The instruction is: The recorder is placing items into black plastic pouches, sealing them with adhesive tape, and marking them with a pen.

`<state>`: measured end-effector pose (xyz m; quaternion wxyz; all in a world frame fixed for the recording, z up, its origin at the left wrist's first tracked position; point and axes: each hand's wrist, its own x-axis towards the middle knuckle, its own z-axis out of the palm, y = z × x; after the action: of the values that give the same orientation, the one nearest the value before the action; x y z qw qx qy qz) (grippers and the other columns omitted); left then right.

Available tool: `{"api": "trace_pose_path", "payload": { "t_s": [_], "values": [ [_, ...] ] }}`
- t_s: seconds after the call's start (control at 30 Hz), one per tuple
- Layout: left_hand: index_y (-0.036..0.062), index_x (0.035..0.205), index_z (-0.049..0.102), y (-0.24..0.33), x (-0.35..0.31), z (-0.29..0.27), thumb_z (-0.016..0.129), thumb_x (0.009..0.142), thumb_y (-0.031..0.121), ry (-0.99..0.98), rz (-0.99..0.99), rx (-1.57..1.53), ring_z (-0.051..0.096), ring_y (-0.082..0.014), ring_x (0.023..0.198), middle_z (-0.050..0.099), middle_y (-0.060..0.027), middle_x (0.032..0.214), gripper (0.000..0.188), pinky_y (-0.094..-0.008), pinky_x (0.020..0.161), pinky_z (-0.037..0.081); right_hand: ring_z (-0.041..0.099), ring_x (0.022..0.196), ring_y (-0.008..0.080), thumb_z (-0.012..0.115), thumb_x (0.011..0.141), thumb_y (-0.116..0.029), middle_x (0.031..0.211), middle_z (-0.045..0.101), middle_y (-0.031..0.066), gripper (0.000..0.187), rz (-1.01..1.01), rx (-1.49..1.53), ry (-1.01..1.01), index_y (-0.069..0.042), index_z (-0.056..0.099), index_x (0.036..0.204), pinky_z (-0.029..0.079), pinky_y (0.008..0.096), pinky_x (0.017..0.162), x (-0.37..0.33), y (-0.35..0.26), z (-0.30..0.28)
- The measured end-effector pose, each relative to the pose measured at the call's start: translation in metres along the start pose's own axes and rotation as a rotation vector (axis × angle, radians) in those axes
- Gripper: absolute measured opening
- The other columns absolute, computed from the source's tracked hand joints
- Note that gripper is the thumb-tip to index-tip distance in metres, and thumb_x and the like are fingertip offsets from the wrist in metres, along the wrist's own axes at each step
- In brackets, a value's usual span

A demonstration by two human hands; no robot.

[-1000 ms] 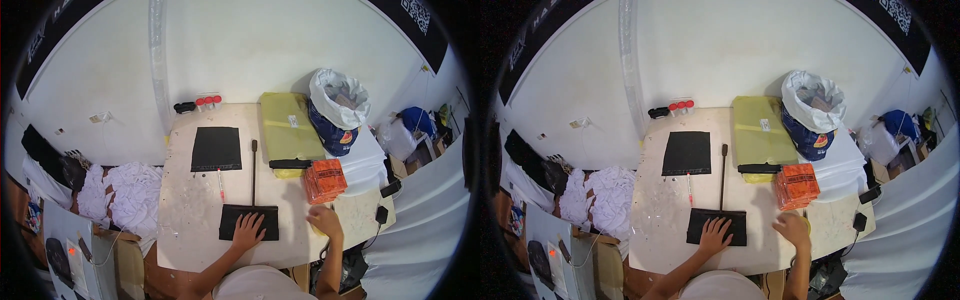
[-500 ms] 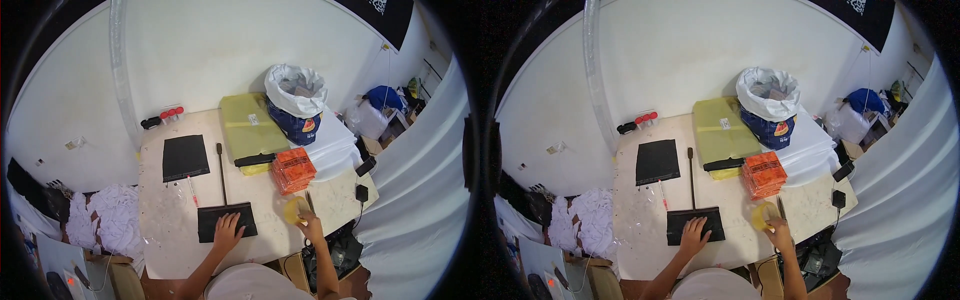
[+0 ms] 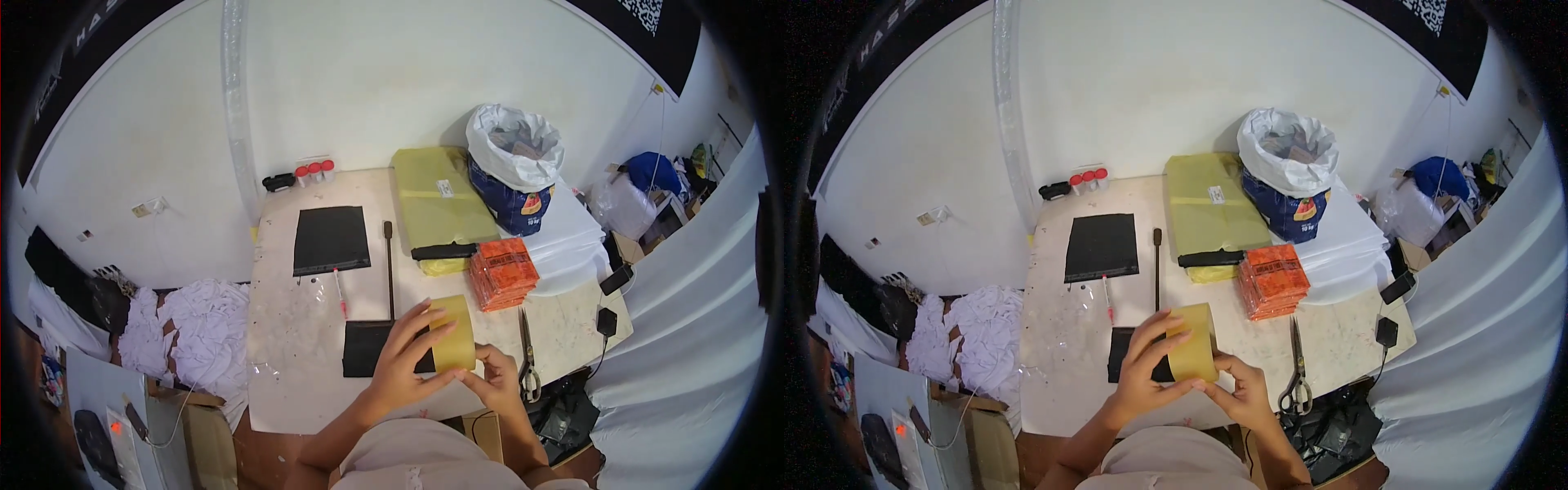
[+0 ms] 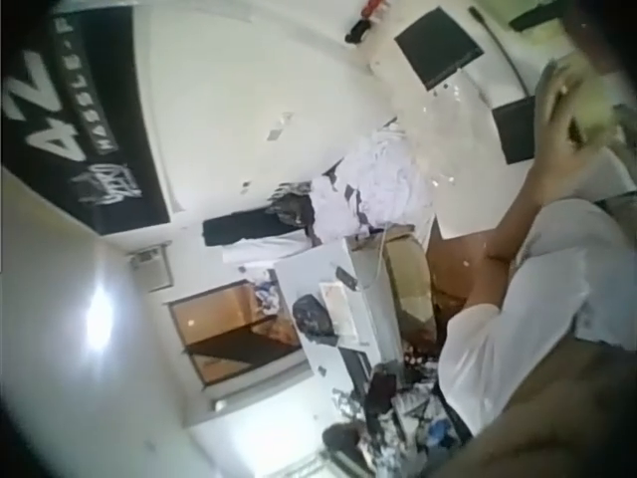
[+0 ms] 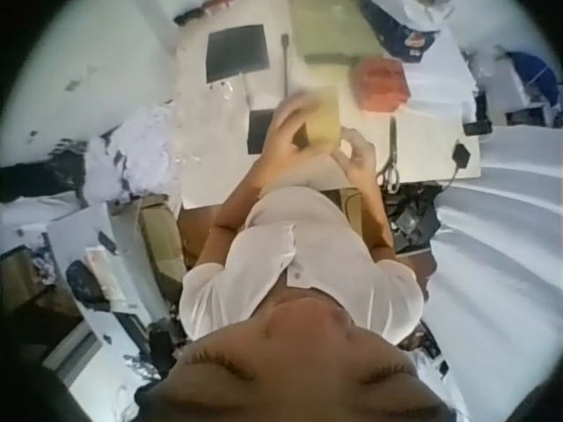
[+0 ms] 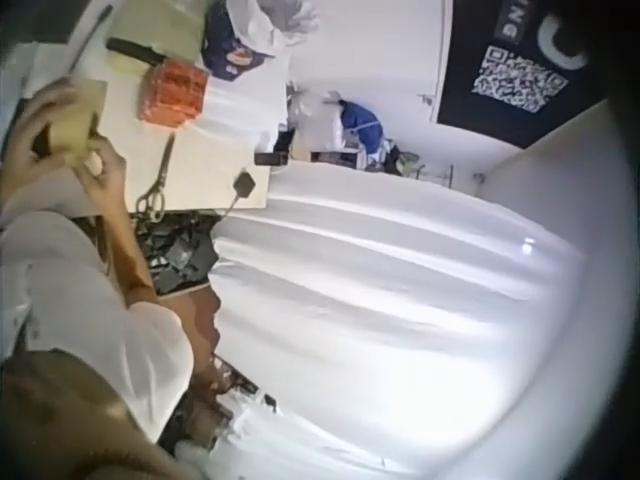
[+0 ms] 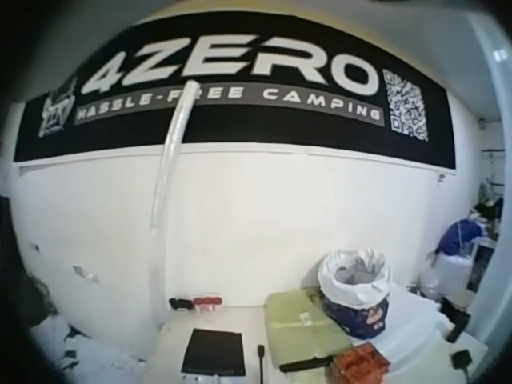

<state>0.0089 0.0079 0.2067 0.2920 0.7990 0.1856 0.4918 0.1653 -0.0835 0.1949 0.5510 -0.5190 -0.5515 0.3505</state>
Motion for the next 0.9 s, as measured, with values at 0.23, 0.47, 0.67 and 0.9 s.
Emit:
{"api": "trace_pose_path", "payload": {
  "t_s": [0.23, 0.47, 0.67, 0.9],
  "values": [
    [0.0048, 0.096, 0.065, 0.003, 0.009, -0.018, 0.069, 0.068, 0.009, 0.017, -0.007, -0.017, 0.048, -0.0297, 0.109, 0.054, -0.0109, 0.113, 0.028, -0.0388, 0.092, 0.039, 0.055, 0.09, 0.0123, 0.067, 0.073, 0.006, 0.093, 0.062, 0.0078, 0.024, -0.07, 0.115, -0.026, 0.001, 0.056, 0.094, 0.04, 0.0257, 0.084, 0.003, -0.003, 0.008],
    [-0.0038, 0.112, 0.047, 0.026, -0.013, -0.01, 0.056, 0.084, 0.005, 0.281, -0.407, -0.787, 0.047, -0.019, 0.108, 0.05, -0.0095, 0.115, 0.031, -0.0323, 0.093, 0.037, 0.053, 0.093, 0.0102, 0.061, 0.078, 0.007, 0.097, 0.059, 0.0072, 0.027, -0.101, 0.435, 0.01, 0.0, 0.048, 0.101, 0.036, 0.0242, 0.085, -0.007, -0.012, 0.015],
    [-0.0047, 0.103, 0.055, 0.038, -0.022, 0.002, 0.058, 0.082, 0.002, 0.055, -0.457, -0.688, 0.053, -0.0128, 0.094, 0.058, -0.0098, 0.101, 0.023, -0.0253, 0.083, 0.04, 0.051, 0.092, 0.0092, 0.059, 0.079, 0.007, 0.097, 0.057, 0.0061, 0.029, -0.116, 0.497, 0.039, -0.001, 0.044, 0.102, 0.036, 0.0232, 0.084, -0.008, -0.012, 0.019],
    [-0.0075, 0.102, 0.057, 0.041, -0.017, 0.004, 0.059, 0.082, 0.0, 0.119, -0.525, -0.723, 0.054, -0.0091, 0.082, 0.061, -0.0082, 0.092, 0.021, -0.0216, 0.075, 0.042, 0.05, 0.089, 0.0087, 0.06, 0.08, 0.006, 0.095, 0.056, 0.0047, 0.028, -0.117, 0.531, 0.048, -0.002, 0.044, 0.102, 0.036, 0.0227, 0.083, -0.009, -0.014, 0.022]
  ]
}}
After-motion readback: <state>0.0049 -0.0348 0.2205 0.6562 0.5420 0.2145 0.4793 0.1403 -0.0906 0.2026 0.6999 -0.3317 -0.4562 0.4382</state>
